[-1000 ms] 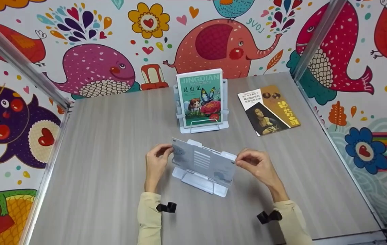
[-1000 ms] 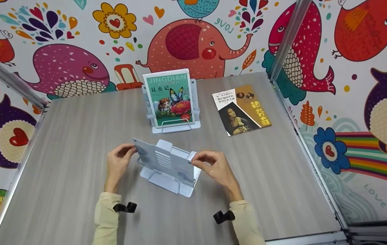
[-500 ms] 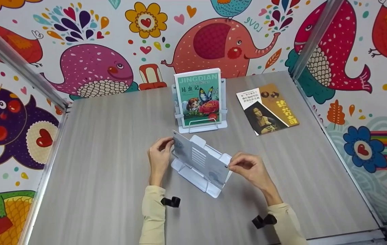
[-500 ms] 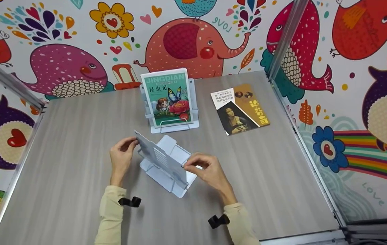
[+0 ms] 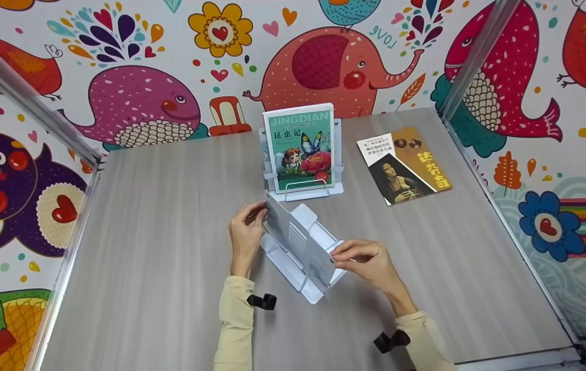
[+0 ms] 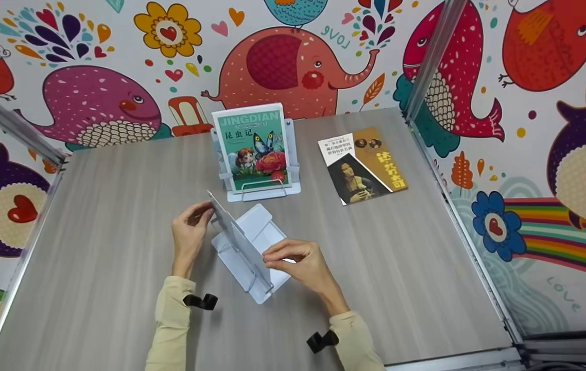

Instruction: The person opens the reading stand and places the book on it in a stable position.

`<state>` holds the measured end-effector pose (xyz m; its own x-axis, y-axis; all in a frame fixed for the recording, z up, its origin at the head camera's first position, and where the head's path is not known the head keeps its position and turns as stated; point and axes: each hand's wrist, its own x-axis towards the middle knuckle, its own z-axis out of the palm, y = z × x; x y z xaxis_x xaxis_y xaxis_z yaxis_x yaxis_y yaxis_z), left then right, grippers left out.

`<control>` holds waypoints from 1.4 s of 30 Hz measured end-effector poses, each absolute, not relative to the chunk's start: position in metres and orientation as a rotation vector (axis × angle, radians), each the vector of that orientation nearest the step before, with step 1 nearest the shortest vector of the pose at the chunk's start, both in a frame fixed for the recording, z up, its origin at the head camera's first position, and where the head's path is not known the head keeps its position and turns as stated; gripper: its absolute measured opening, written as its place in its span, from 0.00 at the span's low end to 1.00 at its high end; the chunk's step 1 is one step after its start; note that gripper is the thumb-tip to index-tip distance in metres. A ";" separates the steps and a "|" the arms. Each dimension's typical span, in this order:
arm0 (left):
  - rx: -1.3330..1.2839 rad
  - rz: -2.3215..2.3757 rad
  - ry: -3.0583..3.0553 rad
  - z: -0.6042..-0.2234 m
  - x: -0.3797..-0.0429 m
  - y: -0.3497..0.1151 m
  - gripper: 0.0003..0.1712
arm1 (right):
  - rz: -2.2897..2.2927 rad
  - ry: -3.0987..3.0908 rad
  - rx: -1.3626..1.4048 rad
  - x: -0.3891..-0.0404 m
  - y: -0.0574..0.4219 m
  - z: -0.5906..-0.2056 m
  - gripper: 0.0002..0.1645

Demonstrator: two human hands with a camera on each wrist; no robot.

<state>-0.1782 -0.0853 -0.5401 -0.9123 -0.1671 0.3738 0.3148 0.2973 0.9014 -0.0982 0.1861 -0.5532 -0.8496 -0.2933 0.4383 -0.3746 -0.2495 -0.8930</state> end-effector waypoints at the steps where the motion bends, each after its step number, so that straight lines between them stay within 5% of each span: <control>1: -0.134 -1.653 -2.173 -0.540 -0.179 -0.085 0.10 | 2.289 -1.888 0.839 -0.098 0.185 -0.553 0.14; 30: -0.243 -1.746 -2.292 -0.571 -0.211 -0.060 0.23 | 2.054 -1.946 0.872 -0.080 0.147 -0.547 0.22; 42: -0.367 -1.844 -2.320 -0.577 -0.192 -0.051 0.27 | 1.854 -1.928 0.939 -0.082 0.139 -0.548 0.25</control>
